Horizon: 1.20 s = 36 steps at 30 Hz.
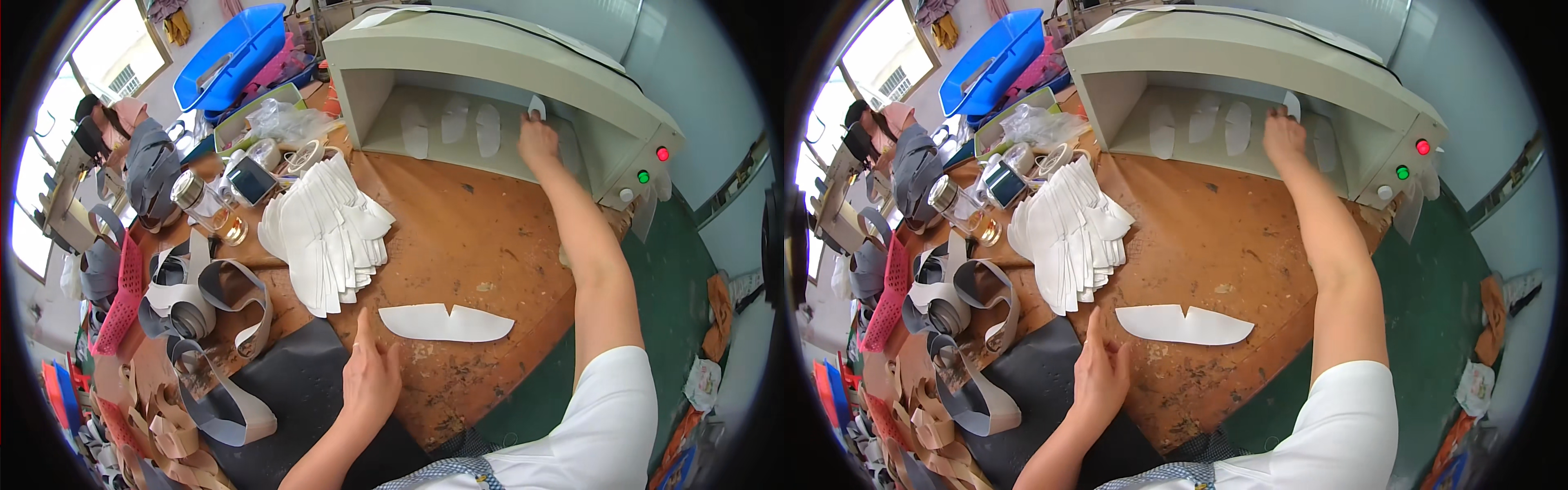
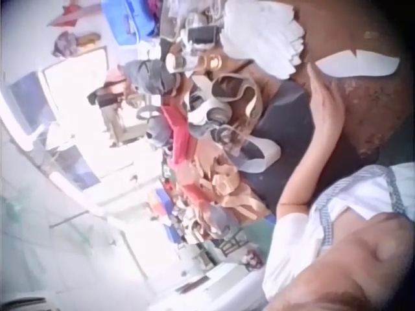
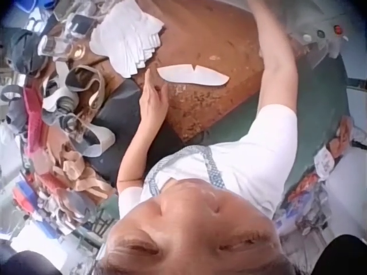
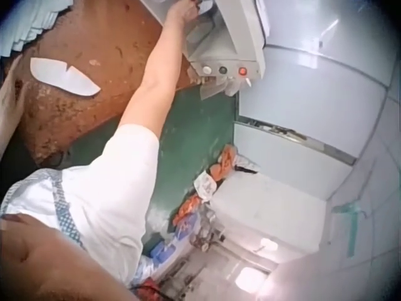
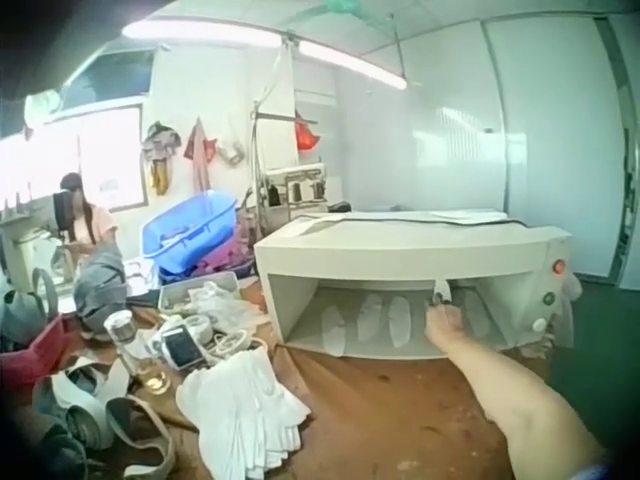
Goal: Assembling and aligning shoe upper components by hand and utilizing a heating machine.
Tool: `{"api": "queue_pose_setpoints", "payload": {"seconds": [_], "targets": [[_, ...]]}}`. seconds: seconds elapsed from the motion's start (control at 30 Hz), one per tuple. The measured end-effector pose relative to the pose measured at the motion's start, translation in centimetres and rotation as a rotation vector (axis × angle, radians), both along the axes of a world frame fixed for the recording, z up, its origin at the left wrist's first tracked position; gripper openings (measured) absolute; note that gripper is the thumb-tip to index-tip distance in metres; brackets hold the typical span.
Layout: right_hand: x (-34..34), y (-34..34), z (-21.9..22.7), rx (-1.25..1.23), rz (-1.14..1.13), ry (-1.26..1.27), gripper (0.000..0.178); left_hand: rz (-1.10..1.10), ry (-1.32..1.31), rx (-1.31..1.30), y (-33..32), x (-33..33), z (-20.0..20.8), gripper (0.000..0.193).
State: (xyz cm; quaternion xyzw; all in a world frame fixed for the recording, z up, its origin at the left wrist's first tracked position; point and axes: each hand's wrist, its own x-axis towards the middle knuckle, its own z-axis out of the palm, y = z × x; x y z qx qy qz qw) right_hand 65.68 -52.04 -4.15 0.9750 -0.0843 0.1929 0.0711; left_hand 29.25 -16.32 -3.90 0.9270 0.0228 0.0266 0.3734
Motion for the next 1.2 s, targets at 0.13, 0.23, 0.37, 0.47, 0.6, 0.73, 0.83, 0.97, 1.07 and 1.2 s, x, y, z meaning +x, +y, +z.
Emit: {"api": "queue_pose_setpoints", "payload": {"seconds": [0.13,0.23,0.37,0.47,0.6,0.73,0.83,0.97,1.07,1.2], "targets": [[0.2,4.1,-0.5,0.338,-0.127,0.166,0.041,-0.059,-0.068,-0.060,1.6,-3.8,0.4,0.052],[2.0,4.9,-1.5,0.515,-0.218,0.251,0.044,-0.007,-0.100,-0.095,3.2,-7.6,0.1,0.039],[7.2,1.4,-5.8,0.649,-0.285,0.133,0.049,0.191,-0.067,-0.199,4.1,-12.5,-1.3,0.025],[10.8,-1.5,-9.5,0.504,-0.174,0.080,0.050,0.161,-0.219,-0.113,4.7,-13.5,-1.8,0.020],[15.4,-5.9,-17.2,0.336,-0.103,0.105,0.043,0.219,-0.149,-0.128,4.2,-11.1,-1.9,0.018],[25.1,-7.4,-9.8,-0.103,0.183,-0.073,0.041,0.233,-0.375,-0.233,6.9,-18.5,-2.9,0.017],[20.4,-11.0,-10.9,0.802,0.046,0.073,0.013,0.184,-0.317,-0.222,5.3,-13.4,-3.3,0.016],[10.6,-1.1,-2.4,1.252,0.276,0.176,0.025,0.160,-0.297,-0.243,4.7,-13.2,-2.8,0.017],[-5.3,9.9,8.6,1.412,0.527,0.227,0.038,0.179,-0.308,-0.334,5.0,-14.4,-2.7,0.021],[-23.2,19.1,14.9,1.340,0.828,0.434,0.036,0.126,-0.453,-0.193,6.5,-13.1,2.6,0.066]]}}
